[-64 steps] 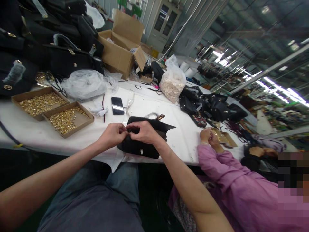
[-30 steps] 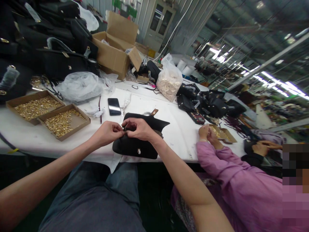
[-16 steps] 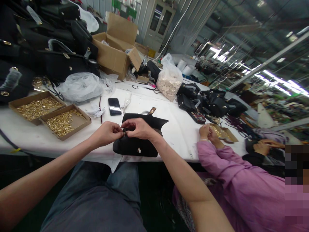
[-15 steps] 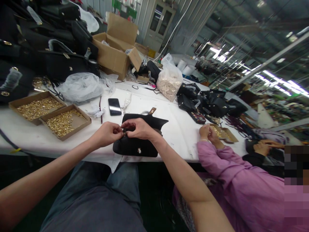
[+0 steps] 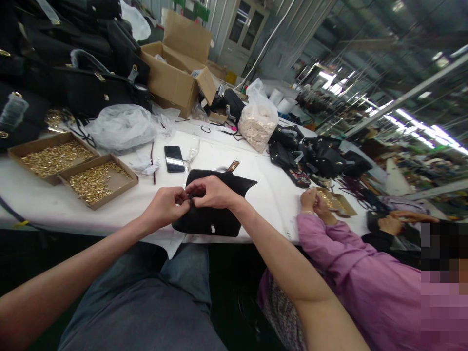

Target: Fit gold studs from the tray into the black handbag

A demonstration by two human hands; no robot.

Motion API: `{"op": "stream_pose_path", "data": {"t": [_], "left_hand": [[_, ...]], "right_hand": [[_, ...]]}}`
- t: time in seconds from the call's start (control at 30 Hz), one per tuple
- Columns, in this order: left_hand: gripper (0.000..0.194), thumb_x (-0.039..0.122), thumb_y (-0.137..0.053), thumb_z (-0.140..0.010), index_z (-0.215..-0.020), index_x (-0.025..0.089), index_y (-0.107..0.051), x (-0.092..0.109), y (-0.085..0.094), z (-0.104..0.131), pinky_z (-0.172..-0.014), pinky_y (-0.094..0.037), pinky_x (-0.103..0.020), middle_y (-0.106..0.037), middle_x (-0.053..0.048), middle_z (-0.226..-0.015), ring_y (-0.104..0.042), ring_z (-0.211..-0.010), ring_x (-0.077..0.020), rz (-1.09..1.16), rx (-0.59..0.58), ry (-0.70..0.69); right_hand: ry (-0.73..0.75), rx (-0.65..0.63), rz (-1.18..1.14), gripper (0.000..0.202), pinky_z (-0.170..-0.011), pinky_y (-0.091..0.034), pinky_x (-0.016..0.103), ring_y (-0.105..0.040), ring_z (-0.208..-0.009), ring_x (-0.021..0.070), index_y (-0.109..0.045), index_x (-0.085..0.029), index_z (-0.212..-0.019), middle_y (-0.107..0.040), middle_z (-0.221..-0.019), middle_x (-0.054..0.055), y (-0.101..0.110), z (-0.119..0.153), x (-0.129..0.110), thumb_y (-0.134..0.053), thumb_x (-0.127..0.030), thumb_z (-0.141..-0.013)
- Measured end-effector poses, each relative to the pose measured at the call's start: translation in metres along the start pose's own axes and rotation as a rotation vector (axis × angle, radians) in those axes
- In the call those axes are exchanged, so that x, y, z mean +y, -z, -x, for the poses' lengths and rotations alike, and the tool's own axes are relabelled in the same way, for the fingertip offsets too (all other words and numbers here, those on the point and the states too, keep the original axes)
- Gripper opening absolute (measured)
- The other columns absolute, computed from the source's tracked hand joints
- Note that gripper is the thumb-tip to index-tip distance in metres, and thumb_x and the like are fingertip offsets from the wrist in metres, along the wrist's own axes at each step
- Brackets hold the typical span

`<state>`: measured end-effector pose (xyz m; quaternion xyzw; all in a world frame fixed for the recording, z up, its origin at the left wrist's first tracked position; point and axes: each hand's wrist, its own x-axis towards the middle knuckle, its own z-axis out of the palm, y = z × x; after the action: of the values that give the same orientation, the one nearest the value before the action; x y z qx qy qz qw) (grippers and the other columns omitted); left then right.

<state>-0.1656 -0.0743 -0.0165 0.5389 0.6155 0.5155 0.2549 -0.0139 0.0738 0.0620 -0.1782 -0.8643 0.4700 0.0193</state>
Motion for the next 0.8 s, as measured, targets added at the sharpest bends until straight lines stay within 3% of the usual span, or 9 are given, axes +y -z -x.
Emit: {"op": "stream_pose_path", "data": {"t": [0.57, 0.8], "left_hand": [[0.007, 0.017, -0.072, -0.085, -0.078, 0.018, -0.073, -0.004, -0.005, 0.004, -0.062, -0.041, -0.028, -0.07, -0.001, -0.071, -0.064, -0.064, -0.0165, 0.041, 0.037, 0.017], [0.015, 0.03, -0.074, -0.086, -0.084, 0.016, -0.077, -0.01, 0.0, -0.001, -0.064, -0.044, -0.028, -0.075, -0.005, -0.076, -0.068, -0.071, -0.02, 0.102, -0.015, 0.153]], "right_hand": [[0.015, -0.066, 0.028, 0.045, -0.076, -0.053, 0.026, -0.07, -0.086, 0.0167, -0.084, -0.017, -0.115, -0.082, -0.096, 0.002, 0.0, -0.003, 0.001, -0.068, -0.013, -0.073], [-0.007, -0.017, 0.036, 0.043, -0.076, -0.053, 0.026, -0.069, -0.083, 0.0153, -0.083, -0.014, -0.113, -0.08, -0.093, 0.001, -0.001, -0.007, 0.011, -0.07, -0.015, -0.072]]}}
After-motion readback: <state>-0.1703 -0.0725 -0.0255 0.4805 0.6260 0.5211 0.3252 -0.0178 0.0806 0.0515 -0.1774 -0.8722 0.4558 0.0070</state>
